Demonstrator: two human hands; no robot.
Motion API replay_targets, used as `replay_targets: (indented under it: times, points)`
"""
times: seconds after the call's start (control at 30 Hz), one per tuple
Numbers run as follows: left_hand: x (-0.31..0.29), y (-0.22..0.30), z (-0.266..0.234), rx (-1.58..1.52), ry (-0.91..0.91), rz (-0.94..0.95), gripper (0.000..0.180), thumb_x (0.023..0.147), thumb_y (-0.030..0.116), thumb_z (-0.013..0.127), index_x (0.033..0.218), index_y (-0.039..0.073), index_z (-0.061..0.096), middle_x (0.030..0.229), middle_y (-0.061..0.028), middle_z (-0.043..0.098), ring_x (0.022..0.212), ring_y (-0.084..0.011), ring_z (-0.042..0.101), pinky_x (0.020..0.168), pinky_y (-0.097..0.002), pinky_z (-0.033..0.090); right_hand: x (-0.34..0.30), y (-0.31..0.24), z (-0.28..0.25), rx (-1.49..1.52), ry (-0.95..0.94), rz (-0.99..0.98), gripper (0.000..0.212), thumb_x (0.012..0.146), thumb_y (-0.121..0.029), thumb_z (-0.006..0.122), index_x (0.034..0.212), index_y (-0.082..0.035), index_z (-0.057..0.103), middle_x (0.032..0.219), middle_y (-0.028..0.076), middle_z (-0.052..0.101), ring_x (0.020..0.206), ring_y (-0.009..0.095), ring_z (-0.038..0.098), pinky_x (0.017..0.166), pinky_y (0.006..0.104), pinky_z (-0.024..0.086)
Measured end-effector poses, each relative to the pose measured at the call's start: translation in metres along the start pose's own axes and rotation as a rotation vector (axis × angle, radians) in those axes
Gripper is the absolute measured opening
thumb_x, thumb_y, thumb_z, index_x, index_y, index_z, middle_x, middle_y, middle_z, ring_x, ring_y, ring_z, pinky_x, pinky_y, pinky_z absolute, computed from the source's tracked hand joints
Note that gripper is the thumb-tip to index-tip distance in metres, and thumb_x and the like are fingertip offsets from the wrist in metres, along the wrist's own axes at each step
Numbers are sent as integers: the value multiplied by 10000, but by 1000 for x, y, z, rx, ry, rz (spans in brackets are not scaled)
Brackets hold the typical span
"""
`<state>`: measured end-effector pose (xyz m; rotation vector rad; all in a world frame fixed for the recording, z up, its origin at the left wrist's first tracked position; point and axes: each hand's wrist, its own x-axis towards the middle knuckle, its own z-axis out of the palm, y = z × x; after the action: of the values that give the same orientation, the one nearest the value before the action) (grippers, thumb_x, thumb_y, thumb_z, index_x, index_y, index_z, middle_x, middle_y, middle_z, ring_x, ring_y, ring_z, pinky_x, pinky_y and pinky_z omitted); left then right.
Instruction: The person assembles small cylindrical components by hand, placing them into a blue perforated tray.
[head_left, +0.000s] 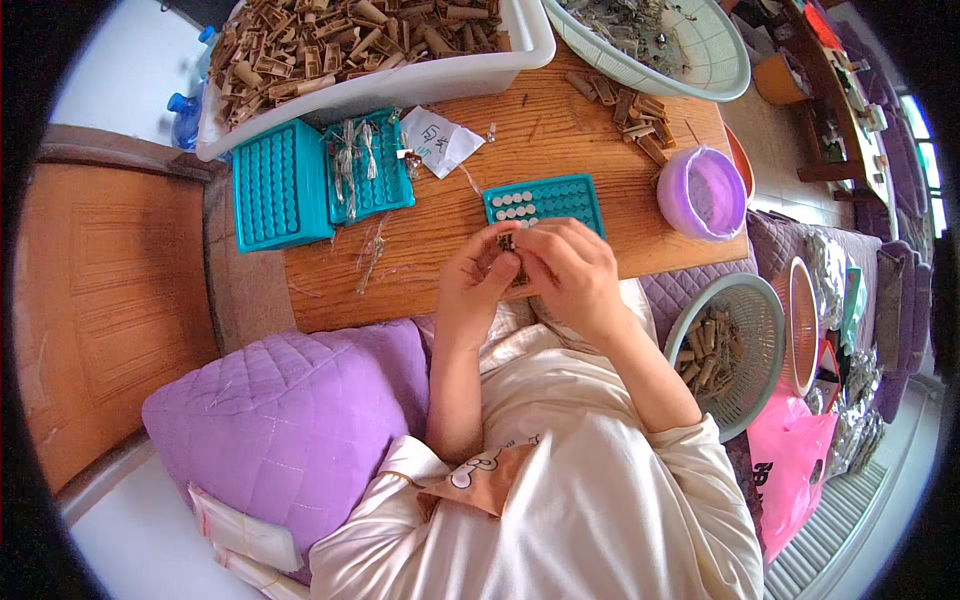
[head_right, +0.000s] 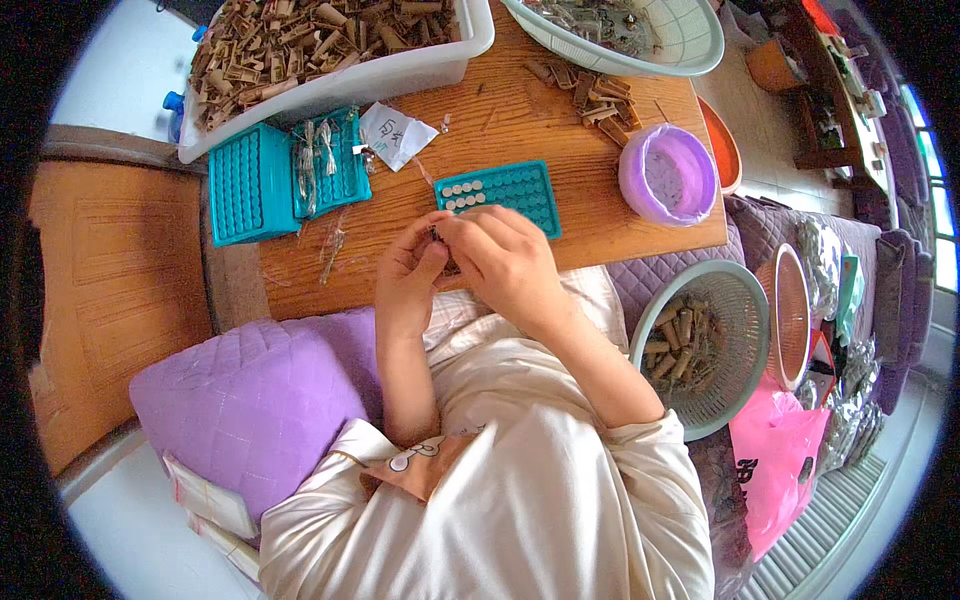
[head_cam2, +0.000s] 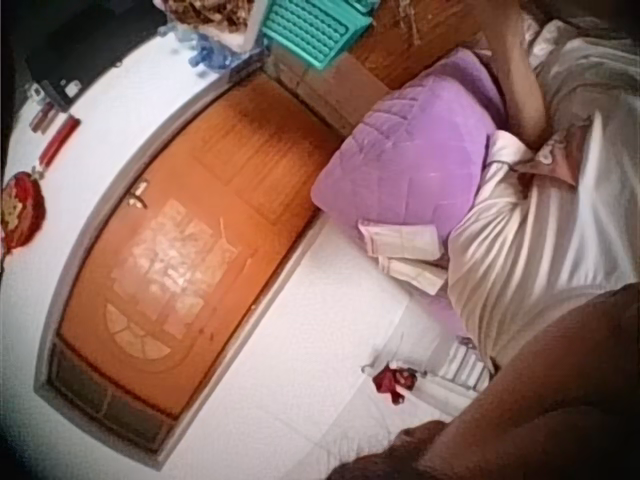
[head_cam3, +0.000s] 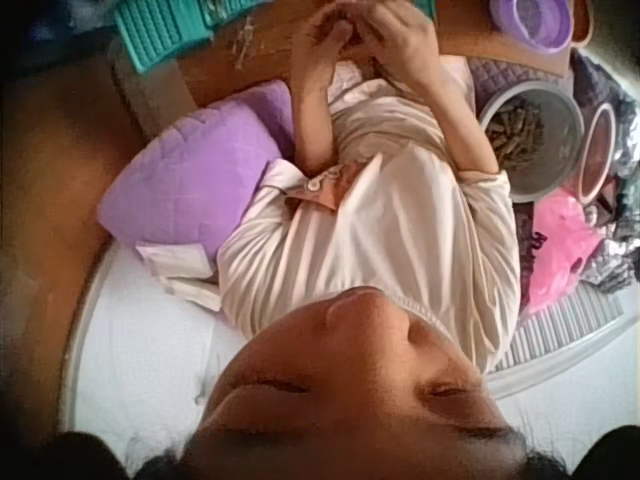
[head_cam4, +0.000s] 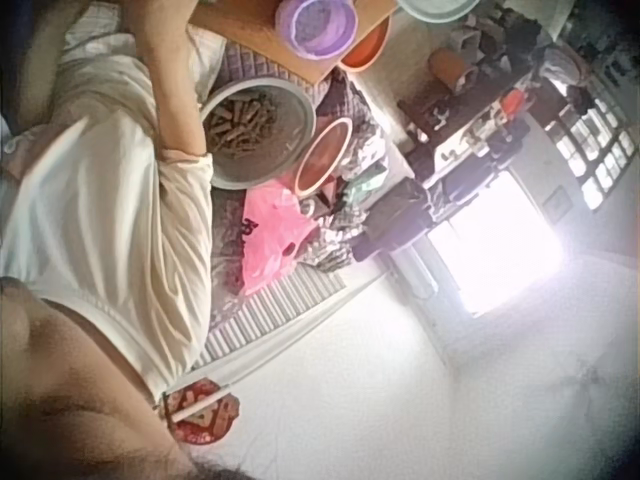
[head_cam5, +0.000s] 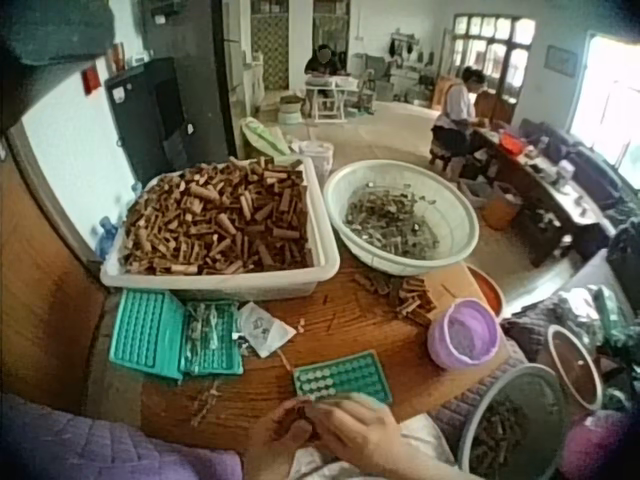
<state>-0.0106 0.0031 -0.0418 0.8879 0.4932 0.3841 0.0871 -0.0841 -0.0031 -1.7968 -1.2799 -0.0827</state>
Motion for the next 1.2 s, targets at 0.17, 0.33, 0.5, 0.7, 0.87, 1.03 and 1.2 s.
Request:
replay_targets:
  times: [0.17,0.33,0.5,0.7,0.87,1.03,1.2]
  points:
    - [3,1,-4,-51,43,-26,239,803,42,466,1033,-19,488,876,-74,571,739,-120,559,679,-214,447,-2,1,-7,131,-143,127,191,685,9,571,871,-29,547,763,105,575,711,256,554,619,323,449]
    - [1,4,-2,22,42,-73,213,805,54,434,999,-14,489,846,-91,570,726,-145,574,642,-233,461,-28,27,-8,-114,-210,328,206,715,-72,564,919,-73,536,764,83,575,718,243,546,600,336,448]
    - [1,4,-4,-7,3,-52,225,806,60,440,1017,-3,483,846,-93,571,727,-154,575,634,-243,466,-36,38,-5,-271,-336,252,199,714,-65,560,911,-75,534,756,81,575,717,237,545,598,337,447]
    - [-1,9,-2,26,-17,-31,235,810,89,467,1029,6,482,865,-96,569,719,-156,584,632,-257,482,-22,19,-7,-99,-117,234,174,693,-37,573,862,-65,541,730,77,570,694,242,547,594,323,453]
    - [-4,9,0,59,-61,-40,236,811,42,469,1042,-4,478,860,-71,564,734,-125,566,650,-246,467,-8,-9,-6,-19,67,-29,191,632,14,624,799,-19,539,762,96,586,686,232,578,575,282,468]
    - [-3,8,1,126,-52,-80,227,814,17,452,1038,-5,483,851,-37,553,747,-100,536,636,-225,463,-6,-5,-6,-78,-127,-57,185,639,22,597,808,-23,536,754,90,589,702,223,582,600,295,471]
    - [3,0,-12,98,-41,-68,205,800,30,448,996,-4,499,842,-53,557,729,-100,544,598,-228,459,-12,4,-5,119,-138,219,211,678,-11,591,882,-27,538,804,114,591,754,258,580,624,317,470]
